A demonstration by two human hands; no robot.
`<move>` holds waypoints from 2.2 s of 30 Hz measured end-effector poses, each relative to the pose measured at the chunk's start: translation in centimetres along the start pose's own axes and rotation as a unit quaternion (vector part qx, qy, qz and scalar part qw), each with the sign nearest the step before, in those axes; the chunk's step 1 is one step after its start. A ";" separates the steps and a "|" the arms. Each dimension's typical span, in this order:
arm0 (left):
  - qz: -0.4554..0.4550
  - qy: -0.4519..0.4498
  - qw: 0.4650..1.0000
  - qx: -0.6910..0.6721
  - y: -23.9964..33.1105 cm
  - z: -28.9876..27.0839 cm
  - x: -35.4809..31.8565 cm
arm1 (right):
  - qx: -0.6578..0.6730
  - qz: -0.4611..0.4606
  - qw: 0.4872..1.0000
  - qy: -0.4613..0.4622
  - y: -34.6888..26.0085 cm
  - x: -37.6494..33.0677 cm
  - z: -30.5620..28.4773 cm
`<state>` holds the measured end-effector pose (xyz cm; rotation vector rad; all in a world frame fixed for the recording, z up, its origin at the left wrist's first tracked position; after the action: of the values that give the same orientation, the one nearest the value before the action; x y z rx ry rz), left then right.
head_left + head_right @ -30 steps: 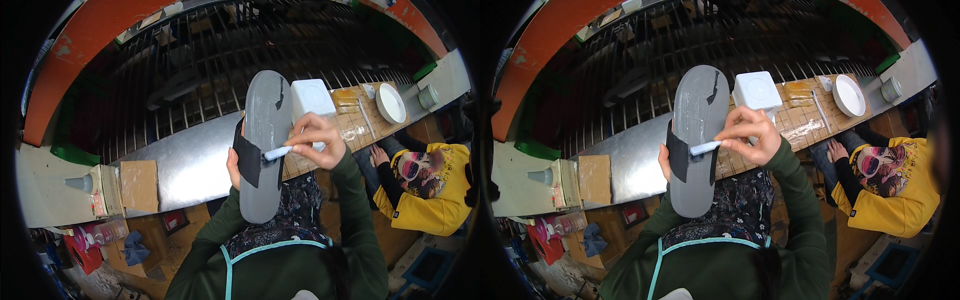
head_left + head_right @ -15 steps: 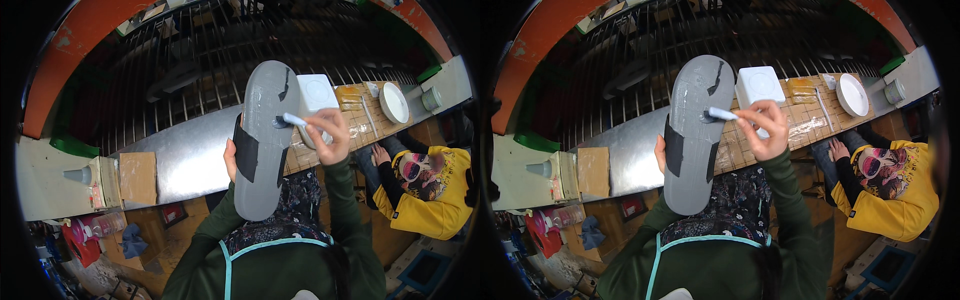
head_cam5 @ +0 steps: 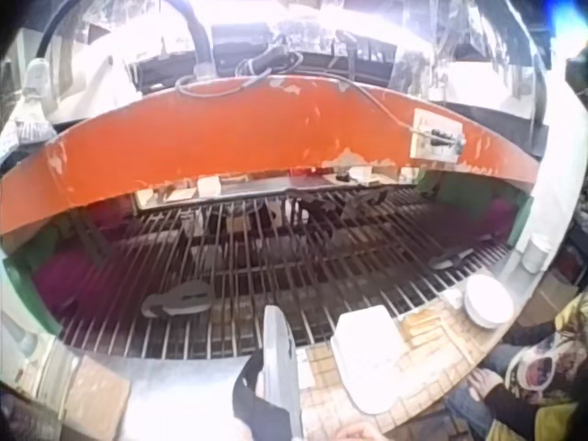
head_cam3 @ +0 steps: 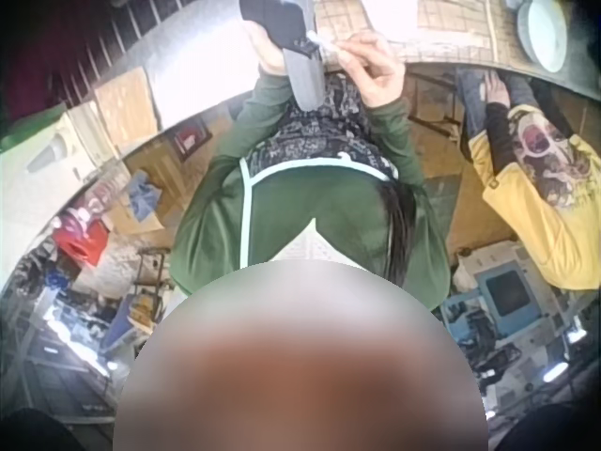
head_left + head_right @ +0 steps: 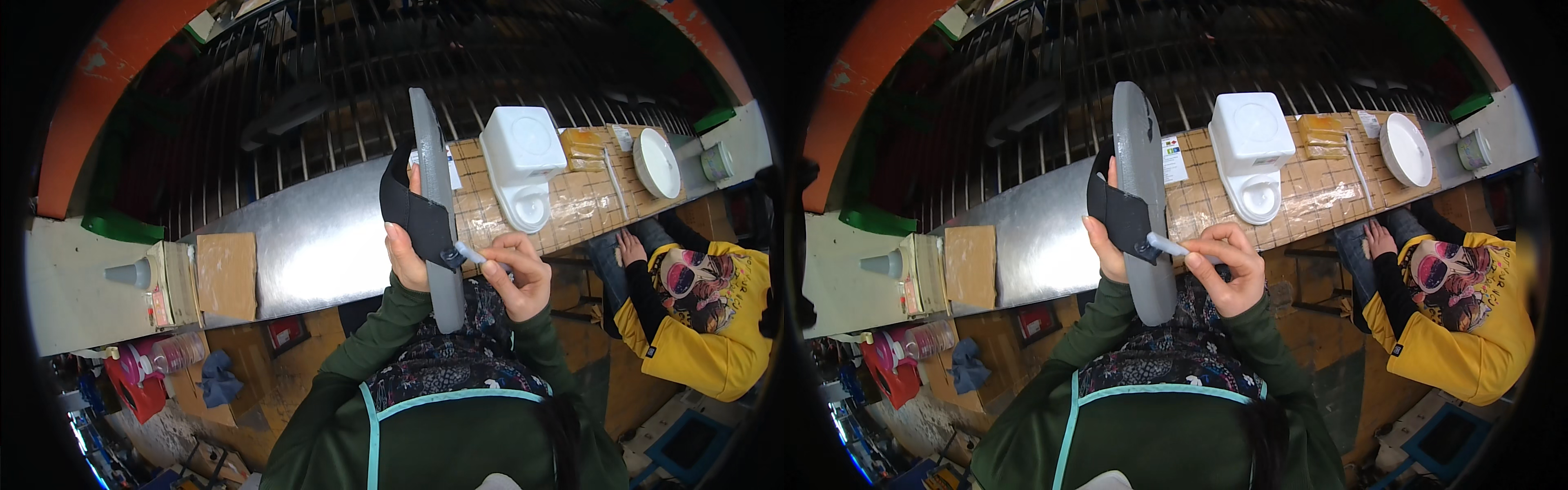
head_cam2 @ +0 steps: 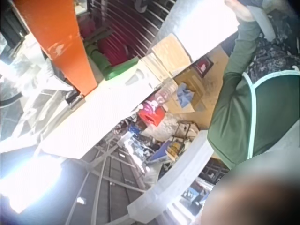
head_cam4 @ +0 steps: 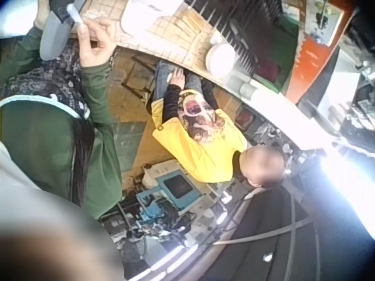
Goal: The person uses a small brush to apply white paint to a gray slipper, repeatedly dipping the brush into a white container and painting the slipper's surface. The person rotates the slipper to reach different areas while another person sits nearby.
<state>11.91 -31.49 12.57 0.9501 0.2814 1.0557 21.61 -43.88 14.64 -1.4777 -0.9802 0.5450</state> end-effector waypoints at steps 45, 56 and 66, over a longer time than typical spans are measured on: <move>0.055 0.009 0.982 0.181 0.7 0.1 0.0 | -0.296 -0.192 0.934 0.059 -3.2 2.8 -2.1; 0.012 -0.039 0.980 0.196 0.8 0.1 0.5 | -0.262 -0.169 0.948 0.057 -2.6 1.9 -2.0; 0.016 -0.034 0.989 0.145 0.9 0.4 1.2 | -0.254 -0.166 0.952 0.042 -2.7 1.6 -1.8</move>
<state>12.17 -30.53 13.80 1.2526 0.3714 1.0270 23.22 -43.81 17.92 -1.7152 -1.3319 -0.0239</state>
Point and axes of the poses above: each hand's wrist, its own x-axis towards the middle knuckle, its own z-axis out of the palm, y = z × x, the point moved 7 cm from there along x, towards the middle knuckle, and after that the axes turned 6 degrees about -x, right-handed, at the moved point
